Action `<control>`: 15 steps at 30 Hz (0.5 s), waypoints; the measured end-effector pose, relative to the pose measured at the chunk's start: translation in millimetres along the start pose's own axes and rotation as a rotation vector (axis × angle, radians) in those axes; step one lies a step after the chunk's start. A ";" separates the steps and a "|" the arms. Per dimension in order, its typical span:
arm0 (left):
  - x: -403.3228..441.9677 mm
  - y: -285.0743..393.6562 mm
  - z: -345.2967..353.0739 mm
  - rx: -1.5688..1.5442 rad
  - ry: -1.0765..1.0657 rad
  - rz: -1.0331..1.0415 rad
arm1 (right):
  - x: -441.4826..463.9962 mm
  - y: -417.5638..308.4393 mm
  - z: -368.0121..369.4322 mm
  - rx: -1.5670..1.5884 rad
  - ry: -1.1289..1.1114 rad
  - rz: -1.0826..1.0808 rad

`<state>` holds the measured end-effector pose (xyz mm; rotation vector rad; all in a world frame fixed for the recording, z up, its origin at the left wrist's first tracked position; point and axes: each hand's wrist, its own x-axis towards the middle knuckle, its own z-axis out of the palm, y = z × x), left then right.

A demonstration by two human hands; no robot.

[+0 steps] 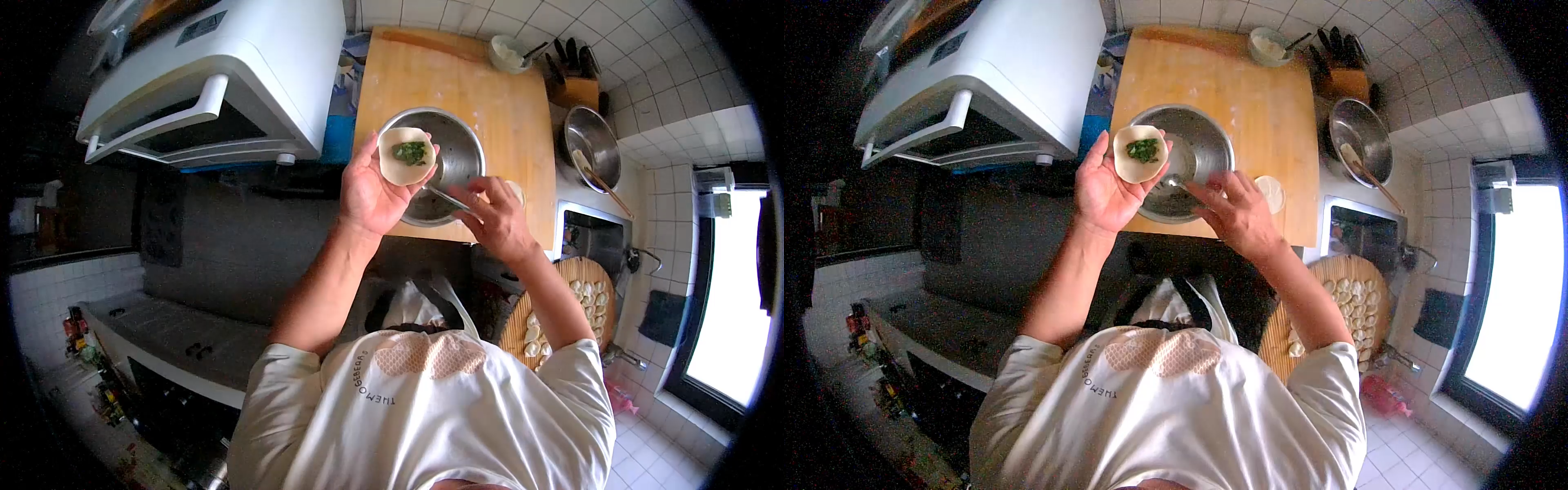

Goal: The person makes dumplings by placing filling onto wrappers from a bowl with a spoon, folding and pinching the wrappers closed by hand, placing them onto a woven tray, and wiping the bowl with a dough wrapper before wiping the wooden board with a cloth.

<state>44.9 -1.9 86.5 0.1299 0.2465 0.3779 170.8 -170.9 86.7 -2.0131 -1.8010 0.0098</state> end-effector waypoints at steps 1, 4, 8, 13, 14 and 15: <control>-0.2 -3.1 -1.5 0.008 0.028 0.003 | 8.2 -7.1 -7.0 -0.011 0.092 -0.064; -0.6 -11.1 -7.0 0.042 -0.026 -0.025 | 29.5 -14.8 -6.4 -0.014 0.205 -0.159; -1.0 -19.7 -11.8 0.078 0.009 -0.022 | 43.1 -17.6 4.0 0.076 0.141 -0.184; -7.7 -22.4 -13.9 0.115 -0.018 0.019 | 53.6 -16.8 4.2 0.229 0.219 -0.114; -9.2 -23.6 -18.0 0.210 -0.078 0.049 | 56.7 -16.7 7.9 0.228 0.219 -0.110; -10.4 -25.0 -20.2 0.306 -0.140 0.076 | 60.7 -16.1 13.1 0.302 0.273 -0.008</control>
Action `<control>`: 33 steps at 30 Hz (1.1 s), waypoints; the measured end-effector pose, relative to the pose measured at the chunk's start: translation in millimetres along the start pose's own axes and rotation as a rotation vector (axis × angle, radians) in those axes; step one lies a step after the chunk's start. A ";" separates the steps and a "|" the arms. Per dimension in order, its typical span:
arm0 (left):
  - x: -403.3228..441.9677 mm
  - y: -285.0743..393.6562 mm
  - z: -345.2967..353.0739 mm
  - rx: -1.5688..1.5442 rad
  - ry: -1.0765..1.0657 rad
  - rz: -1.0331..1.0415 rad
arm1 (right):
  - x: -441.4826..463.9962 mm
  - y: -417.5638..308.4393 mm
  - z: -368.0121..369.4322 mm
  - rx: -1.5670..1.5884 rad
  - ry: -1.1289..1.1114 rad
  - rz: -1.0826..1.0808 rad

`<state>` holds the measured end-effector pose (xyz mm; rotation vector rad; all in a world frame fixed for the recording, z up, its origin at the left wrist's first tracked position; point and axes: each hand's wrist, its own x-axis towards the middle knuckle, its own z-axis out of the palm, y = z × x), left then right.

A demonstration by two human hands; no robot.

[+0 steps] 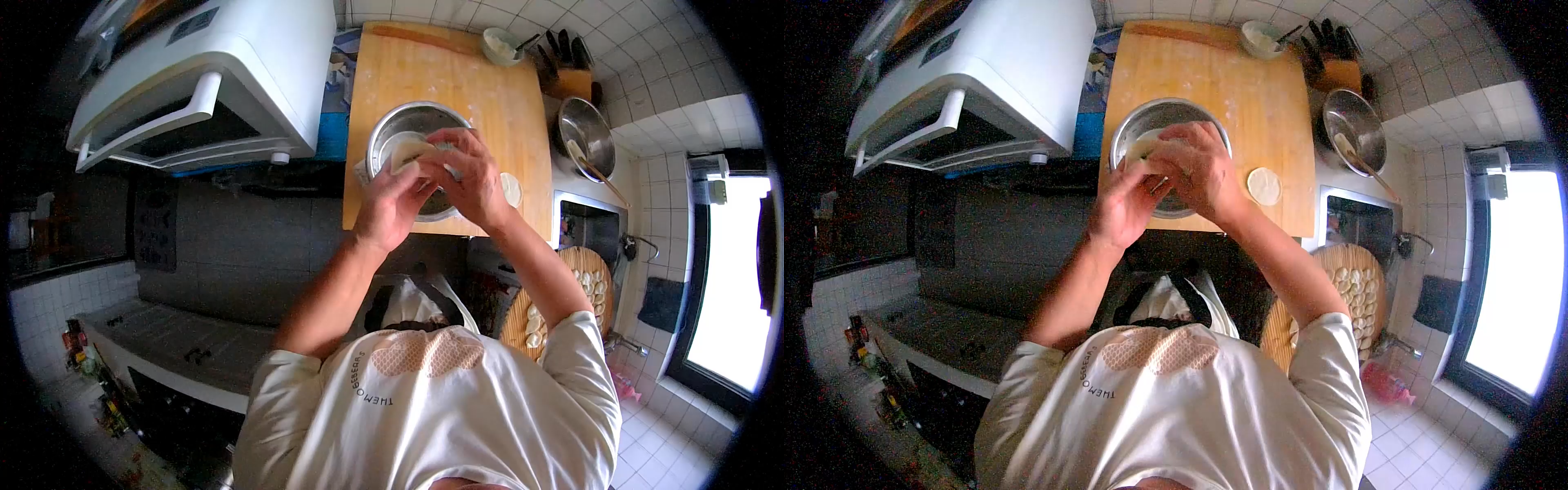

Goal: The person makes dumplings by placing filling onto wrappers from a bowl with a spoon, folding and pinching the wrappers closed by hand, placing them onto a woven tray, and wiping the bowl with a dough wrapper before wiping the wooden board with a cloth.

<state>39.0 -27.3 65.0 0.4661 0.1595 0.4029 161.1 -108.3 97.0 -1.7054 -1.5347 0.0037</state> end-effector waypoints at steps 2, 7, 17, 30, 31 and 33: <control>-4.9 -4.7 0.7 0.045 0.039 0.003 | 4.7 0.1 1.7 0.089 0.062 0.135; -4.1 -14.9 -5.3 0.287 0.170 0.128 | 0.6 2.1 8.9 0.253 -0.007 0.381; -3.9 -17.1 2.3 0.463 0.201 0.246 | -1.3 3.6 9.7 0.377 0.021 0.448; -9.4 -15.9 16.3 0.519 0.076 0.223 | -12.8 1.7 -2.9 0.886 -0.241 0.213; -9.8 -16.3 16.4 0.523 0.074 0.219 | -13.9 2.8 -2.5 0.888 -0.236 0.214; -11.7 -17.4 16.3 0.595 0.093 0.206 | -17.7 4.5 -0.5 0.756 -0.194 0.167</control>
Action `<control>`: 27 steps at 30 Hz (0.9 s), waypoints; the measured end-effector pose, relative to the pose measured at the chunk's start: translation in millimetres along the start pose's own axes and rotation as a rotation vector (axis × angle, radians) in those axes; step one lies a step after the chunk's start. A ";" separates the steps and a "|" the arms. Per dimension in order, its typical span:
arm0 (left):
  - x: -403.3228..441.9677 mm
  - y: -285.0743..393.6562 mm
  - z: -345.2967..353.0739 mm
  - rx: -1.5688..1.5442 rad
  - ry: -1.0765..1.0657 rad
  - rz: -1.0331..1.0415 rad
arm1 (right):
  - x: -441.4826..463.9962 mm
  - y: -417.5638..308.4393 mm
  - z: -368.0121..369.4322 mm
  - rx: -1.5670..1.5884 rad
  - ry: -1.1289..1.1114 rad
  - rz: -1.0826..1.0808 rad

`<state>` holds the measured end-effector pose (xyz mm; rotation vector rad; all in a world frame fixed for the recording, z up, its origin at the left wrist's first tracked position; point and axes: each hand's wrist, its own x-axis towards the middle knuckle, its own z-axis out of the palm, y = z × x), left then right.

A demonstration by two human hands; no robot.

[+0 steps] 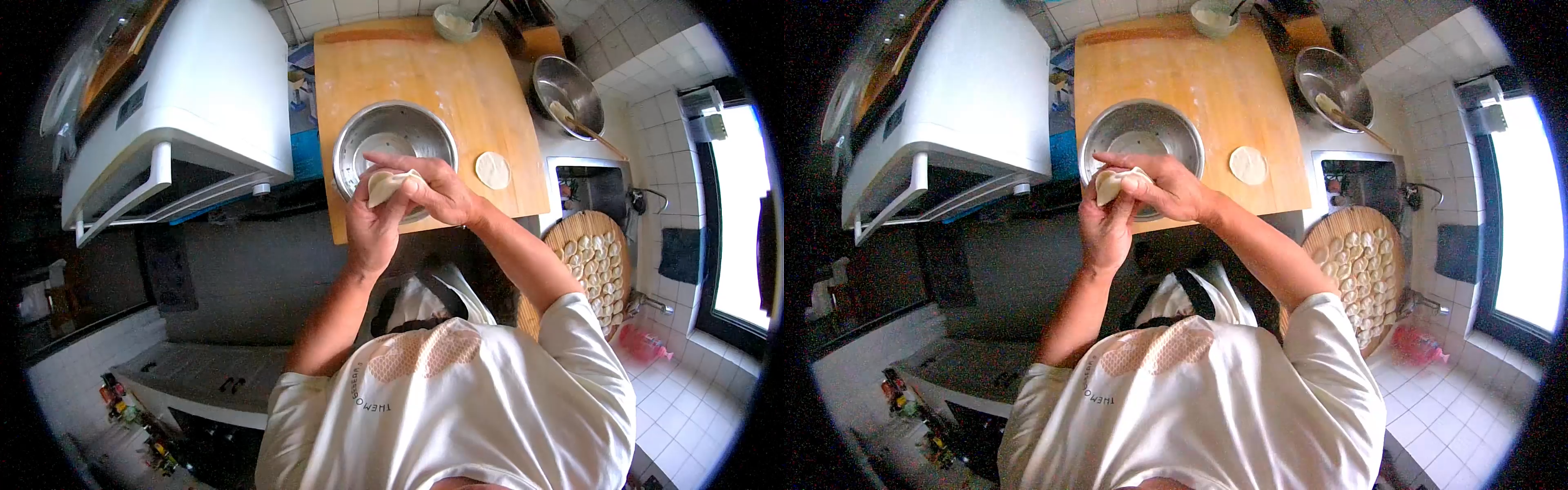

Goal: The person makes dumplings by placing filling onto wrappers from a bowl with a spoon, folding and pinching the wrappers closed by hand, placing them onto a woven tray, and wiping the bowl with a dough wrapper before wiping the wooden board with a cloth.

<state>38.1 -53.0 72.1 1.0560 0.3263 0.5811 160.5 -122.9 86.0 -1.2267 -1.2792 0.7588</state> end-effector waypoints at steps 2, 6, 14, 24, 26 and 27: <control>-0.7 0.7 -0.2 0.048 -0.025 0.021 | -2.6 -2.9 -1.0 -0.005 0.000 0.038; -0.3 7.3 -8.6 0.227 -0.102 0.100 | -3.6 -5.8 -1.2 -0.106 0.018 0.001; 2.8 14.0 -6.1 0.760 -0.012 0.331 | -6.9 -2.0 1.8 -0.154 0.071 0.007; 9.2 17.2 -11.8 0.691 -0.099 0.222 | -8.4 10.2 10.3 0.153 0.067 0.024; 9.3 16.7 -10.2 0.650 -0.073 0.189 | -7.5 20.5 13.8 0.166 0.073 0.005; 9.4 19.5 -7.8 0.628 -0.064 0.154 | -5.5 20.5 14.8 0.179 0.077 -0.016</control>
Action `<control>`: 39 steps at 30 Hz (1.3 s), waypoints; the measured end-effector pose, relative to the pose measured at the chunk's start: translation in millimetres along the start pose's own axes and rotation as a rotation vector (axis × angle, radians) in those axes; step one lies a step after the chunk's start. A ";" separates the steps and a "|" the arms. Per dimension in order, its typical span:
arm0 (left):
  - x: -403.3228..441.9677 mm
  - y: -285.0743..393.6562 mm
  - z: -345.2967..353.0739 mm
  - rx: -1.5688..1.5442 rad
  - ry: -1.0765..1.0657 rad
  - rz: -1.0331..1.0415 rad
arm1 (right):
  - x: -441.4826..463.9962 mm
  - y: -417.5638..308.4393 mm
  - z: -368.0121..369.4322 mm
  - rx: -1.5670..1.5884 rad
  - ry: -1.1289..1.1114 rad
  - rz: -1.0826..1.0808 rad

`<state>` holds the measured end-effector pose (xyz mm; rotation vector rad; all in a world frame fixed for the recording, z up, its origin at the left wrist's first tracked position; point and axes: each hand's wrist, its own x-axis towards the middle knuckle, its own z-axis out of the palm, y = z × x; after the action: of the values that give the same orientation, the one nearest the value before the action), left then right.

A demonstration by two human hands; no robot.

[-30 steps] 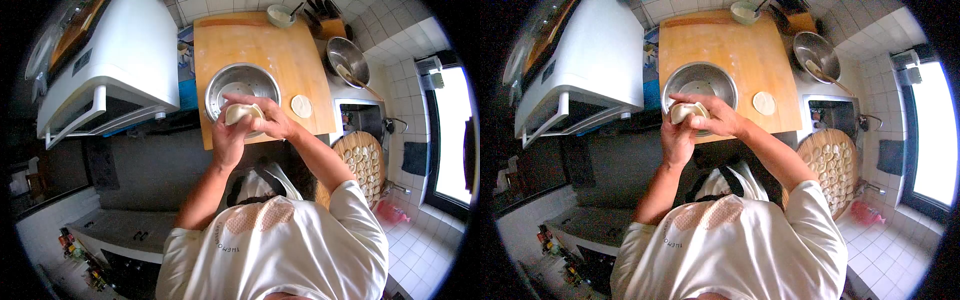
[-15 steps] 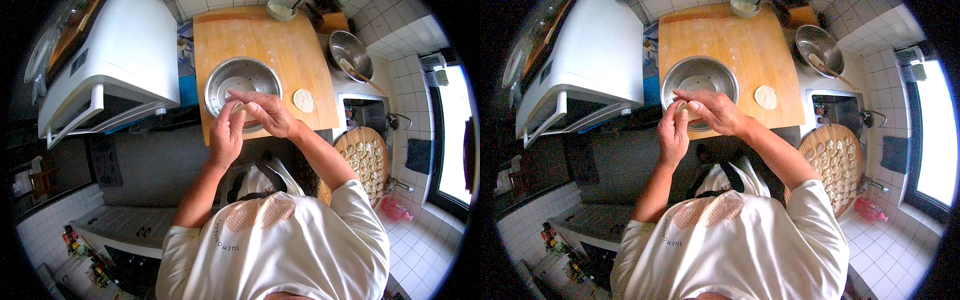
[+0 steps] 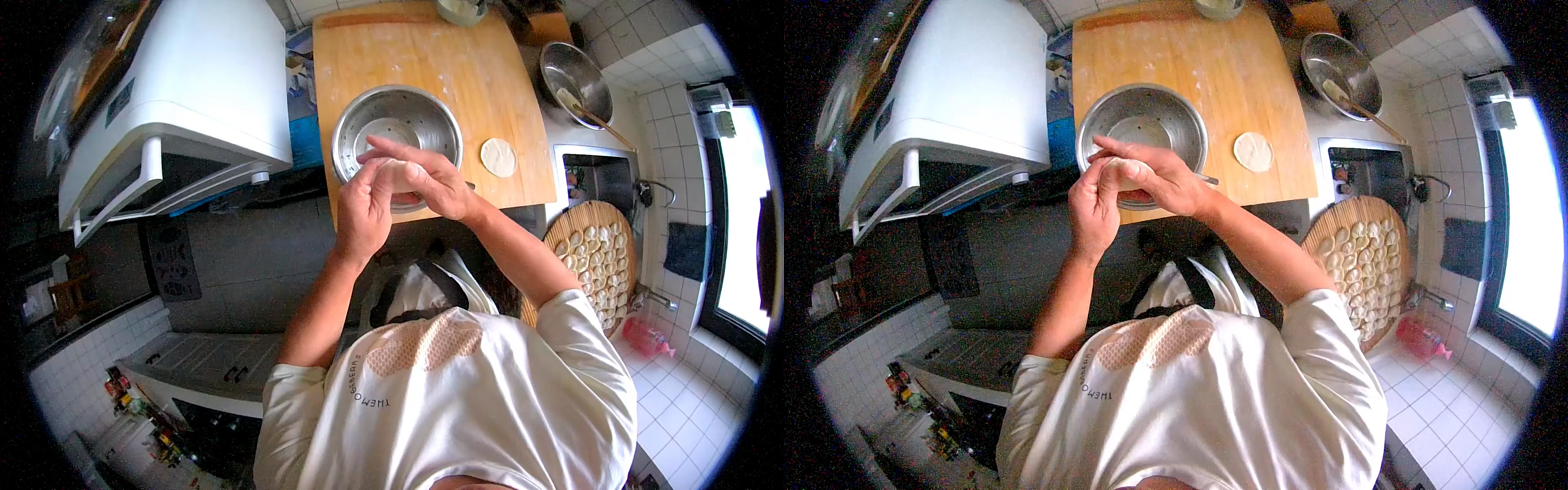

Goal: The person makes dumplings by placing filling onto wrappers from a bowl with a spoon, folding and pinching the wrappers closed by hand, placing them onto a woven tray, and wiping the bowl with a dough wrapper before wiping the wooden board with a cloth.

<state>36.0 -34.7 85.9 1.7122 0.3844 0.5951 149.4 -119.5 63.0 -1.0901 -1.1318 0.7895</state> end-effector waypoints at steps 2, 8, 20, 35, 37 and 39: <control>-0.1 -1.7 -1.3 -0.022 0.000 -0.041 | -0.1 -7.5 0.7 0.031 0.009 0.078; 3.0 -4.7 -2.2 0.030 -0.014 -0.016 | 3.1 -14.2 -4.4 0.124 -0.045 0.263; -1.0 -5.2 3.4 0.292 -0.067 0.114 | -5.8 -24.1 12.3 0.095 -0.032 0.088; -7.8 -0.7 17.8 0.237 -0.133 0.254 | -31.0 -18.7 19.7 0.151 0.108 0.060; -5.2 4.0 16.7 0.276 -0.145 0.223 | -31.4 -23.6 12.1 0.154 0.079 0.120; -1.2 14.0 15.6 -0.456 -0.183 -0.412 | -31.6 -27.7 9.3 0.216 0.126 0.152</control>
<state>43.2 -51.0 97.0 1.1915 0.4190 0.1983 131.0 -154.3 80.3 -1.0371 -0.8442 0.9265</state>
